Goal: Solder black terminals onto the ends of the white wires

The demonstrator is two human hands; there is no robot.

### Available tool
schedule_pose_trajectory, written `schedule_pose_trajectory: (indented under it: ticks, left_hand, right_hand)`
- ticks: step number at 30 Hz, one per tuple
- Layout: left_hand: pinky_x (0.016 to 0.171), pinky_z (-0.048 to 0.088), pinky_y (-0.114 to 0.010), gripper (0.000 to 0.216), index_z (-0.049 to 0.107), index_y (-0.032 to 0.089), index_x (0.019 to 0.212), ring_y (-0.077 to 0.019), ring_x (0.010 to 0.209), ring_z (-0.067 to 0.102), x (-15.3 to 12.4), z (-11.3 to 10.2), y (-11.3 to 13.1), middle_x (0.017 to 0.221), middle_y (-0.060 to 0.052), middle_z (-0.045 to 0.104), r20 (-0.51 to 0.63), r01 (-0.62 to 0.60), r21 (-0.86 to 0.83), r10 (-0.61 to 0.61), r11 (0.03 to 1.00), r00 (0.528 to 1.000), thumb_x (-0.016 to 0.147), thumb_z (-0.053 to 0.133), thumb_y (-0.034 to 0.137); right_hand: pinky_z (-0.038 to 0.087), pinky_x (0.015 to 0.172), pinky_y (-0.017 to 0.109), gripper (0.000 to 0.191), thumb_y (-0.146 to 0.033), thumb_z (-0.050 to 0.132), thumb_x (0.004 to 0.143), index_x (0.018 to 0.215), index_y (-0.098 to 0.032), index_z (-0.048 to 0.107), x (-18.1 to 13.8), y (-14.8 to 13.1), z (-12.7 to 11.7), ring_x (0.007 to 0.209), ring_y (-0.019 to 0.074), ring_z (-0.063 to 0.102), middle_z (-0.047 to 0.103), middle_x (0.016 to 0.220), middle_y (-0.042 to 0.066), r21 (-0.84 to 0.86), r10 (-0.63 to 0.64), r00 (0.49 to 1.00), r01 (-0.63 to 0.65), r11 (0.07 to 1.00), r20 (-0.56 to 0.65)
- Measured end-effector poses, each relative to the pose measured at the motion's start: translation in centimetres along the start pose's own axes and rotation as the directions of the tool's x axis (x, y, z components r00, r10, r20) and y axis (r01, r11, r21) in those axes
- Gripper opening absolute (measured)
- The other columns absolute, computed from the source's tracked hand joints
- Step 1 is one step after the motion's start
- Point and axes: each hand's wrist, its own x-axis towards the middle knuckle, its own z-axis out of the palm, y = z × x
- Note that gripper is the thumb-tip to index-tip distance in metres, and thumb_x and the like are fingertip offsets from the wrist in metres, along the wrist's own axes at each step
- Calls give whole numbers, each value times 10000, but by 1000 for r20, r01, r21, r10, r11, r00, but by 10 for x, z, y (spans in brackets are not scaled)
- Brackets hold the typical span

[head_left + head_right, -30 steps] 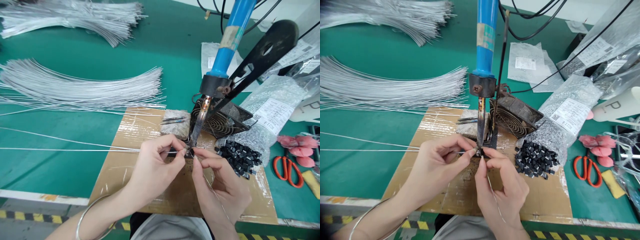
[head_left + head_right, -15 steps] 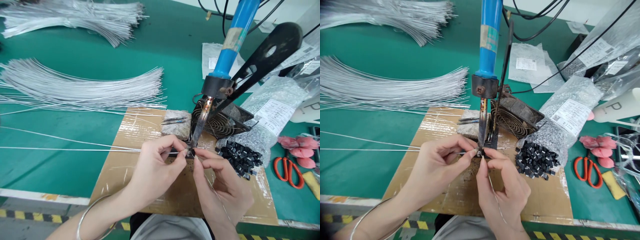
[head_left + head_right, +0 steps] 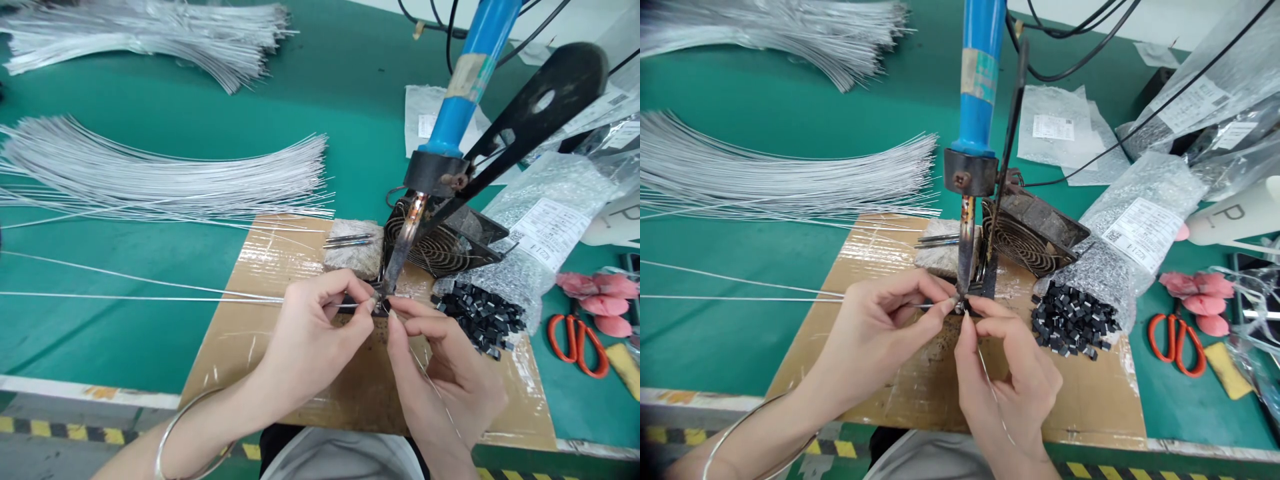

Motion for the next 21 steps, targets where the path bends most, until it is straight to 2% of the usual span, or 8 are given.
schedule_pose_trajectory:
  ticks: [12,16,21]
  left_hand:
    - [630,527,-194,124,702,174,677,-128,685,687,-1,-1,1,733,-20,769,-1,1,-15,-1,1000,1000,795,669,158]
    - [631,528,-190,124,697,172,671,-128,688,686,-1,0,0,719,-18,761,-4,-4,-18,4,1000,1000,791,669,155]
    - [625,529,-191,118,689,172,675,-130,684,685,0,0,-1,723,-19,764,-1,16,-21,-16,1000,1000,787,656,151]
  right_hand:
    - [684,843,311,135,-143,772,915,840,-233,705,0,-3,0,916,200,837,859,993,47,5,14,1000,-14,1000,-10]
    - [667,864,264,147,-117,777,903,842,-232,710,0,-1,0,928,169,834,859,1013,28,24,6,1000,-6,1000,-3]
    - [678,820,279,141,-164,776,920,825,-230,696,0,1,2,887,181,834,860,983,38,1,-15,1000,15,1000,-15]
